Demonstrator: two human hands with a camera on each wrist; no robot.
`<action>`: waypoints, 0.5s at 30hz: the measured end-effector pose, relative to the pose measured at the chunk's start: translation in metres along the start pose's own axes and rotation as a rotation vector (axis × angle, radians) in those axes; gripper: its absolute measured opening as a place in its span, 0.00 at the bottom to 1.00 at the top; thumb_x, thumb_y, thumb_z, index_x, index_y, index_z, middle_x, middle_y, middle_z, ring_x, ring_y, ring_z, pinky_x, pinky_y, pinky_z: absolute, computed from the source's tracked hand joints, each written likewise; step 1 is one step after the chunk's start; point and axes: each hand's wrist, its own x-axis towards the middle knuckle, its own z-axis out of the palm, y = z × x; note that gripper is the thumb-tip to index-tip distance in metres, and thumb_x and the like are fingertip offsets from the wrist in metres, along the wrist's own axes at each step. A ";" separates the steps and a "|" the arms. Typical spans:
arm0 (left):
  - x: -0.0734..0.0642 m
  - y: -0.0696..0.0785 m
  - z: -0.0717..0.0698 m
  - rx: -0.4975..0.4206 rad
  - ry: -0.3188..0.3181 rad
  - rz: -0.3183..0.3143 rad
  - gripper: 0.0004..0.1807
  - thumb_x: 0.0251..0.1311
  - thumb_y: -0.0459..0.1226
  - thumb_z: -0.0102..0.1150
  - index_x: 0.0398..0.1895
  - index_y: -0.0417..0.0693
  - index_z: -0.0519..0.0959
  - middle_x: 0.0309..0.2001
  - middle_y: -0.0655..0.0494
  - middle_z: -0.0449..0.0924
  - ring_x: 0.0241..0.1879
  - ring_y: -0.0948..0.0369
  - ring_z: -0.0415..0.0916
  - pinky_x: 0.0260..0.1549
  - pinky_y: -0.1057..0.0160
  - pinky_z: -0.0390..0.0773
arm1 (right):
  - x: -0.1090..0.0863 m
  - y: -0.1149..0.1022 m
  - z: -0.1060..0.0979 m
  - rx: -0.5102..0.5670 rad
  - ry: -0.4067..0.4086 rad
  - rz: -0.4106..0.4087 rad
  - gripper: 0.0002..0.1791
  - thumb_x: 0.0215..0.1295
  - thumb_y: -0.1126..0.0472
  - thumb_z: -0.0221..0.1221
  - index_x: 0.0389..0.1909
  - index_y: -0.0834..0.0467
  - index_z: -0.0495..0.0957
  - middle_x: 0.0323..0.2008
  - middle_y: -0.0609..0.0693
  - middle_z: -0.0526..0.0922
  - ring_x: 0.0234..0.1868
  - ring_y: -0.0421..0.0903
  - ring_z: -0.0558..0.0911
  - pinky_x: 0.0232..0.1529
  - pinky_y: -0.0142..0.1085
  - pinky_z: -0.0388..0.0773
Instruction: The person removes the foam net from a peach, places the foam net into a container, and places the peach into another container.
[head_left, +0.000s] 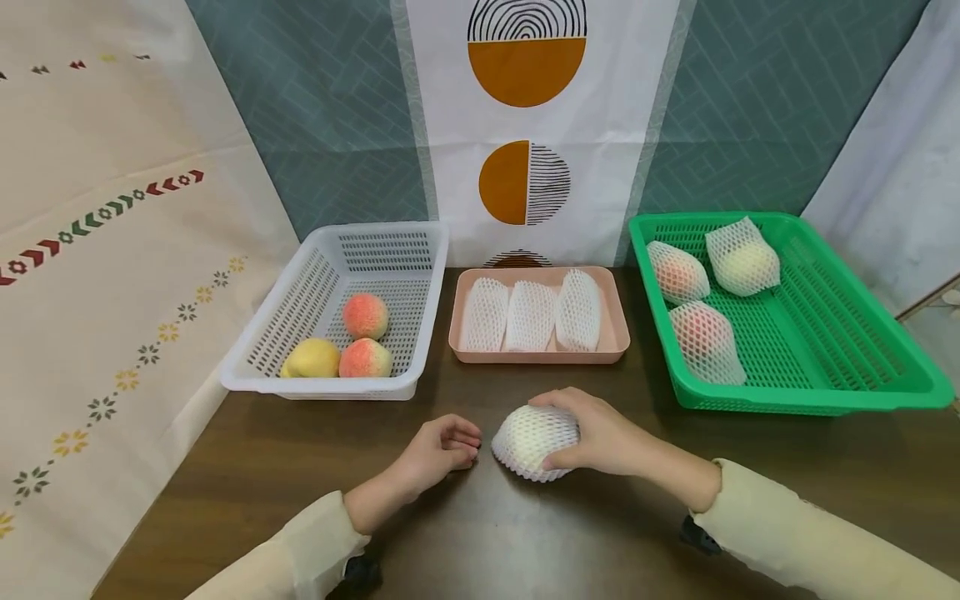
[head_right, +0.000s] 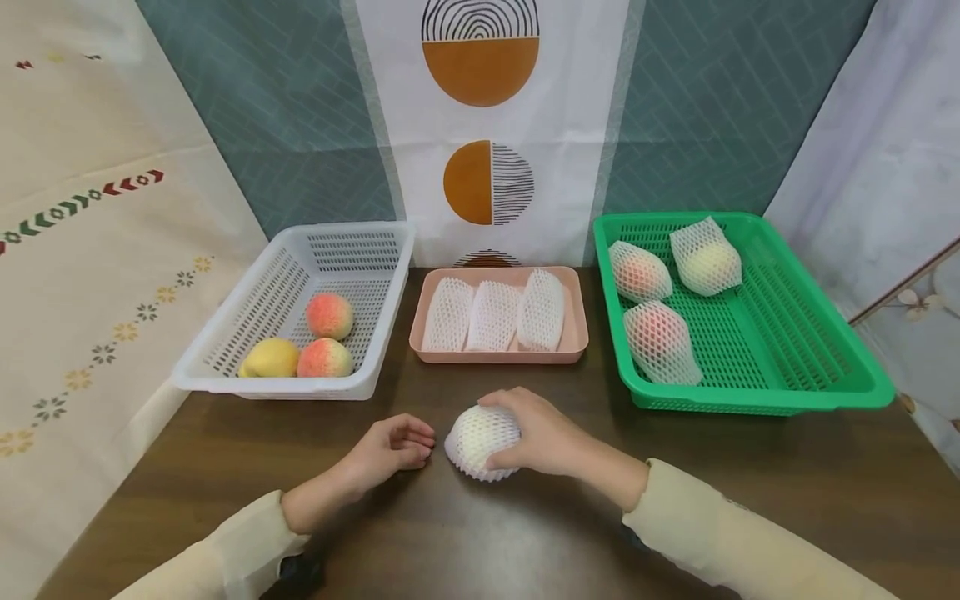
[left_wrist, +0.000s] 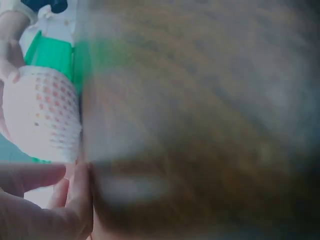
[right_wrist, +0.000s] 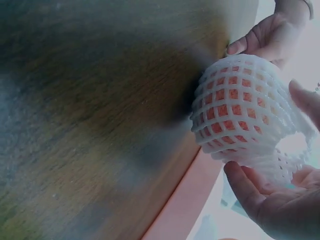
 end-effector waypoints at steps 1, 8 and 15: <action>0.001 0.001 0.002 0.001 0.002 -0.008 0.13 0.58 0.24 0.57 0.46 0.26 0.73 0.40 0.38 0.80 0.37 0.59 0.80 0.38 0.59 0.83 | 0.000 0.001 0.000 -0.004 0.002 0.007 0.34 0.44 0.55 0.73 0.55 0.59 0.75 0.50 0.55 0.78 0.51 0.52 0.76 0.50 0.46 0.74; 0.005 0.008 0.016 -0.038 -0.025 0.021 0.12 0.60 0.30 0.60 0.40 0.25 0.78 0.32 0.44 0.82 0.31 0.64 0.78 0.37 0.60 0.83 | -0.003 0.005 -0.004 -0.014 0.012 0.022 0.31 0.45 0.54 0.73 0.52 0.59 0.77 0.49 0.55 0.81 0.49 0.51 0.78 0.49 0.44 0.76; 0.005 0.012 0.022 0.014 -0.035 -0.013 0.11 0.61 0.25 0.54 0.45 0.24 0.75 0.36 0.39 0.81 0.34 0.61 0.79 0.38 0.62 0.83 | -0.008 0.009 -0.012 -0.002 0.020 0.075 0.31 0.44 0.54 0.74 0.51 0.61 0.80 0.47 0.55 0.84 0.48 0.51 0.80 0.50 0.48 0.77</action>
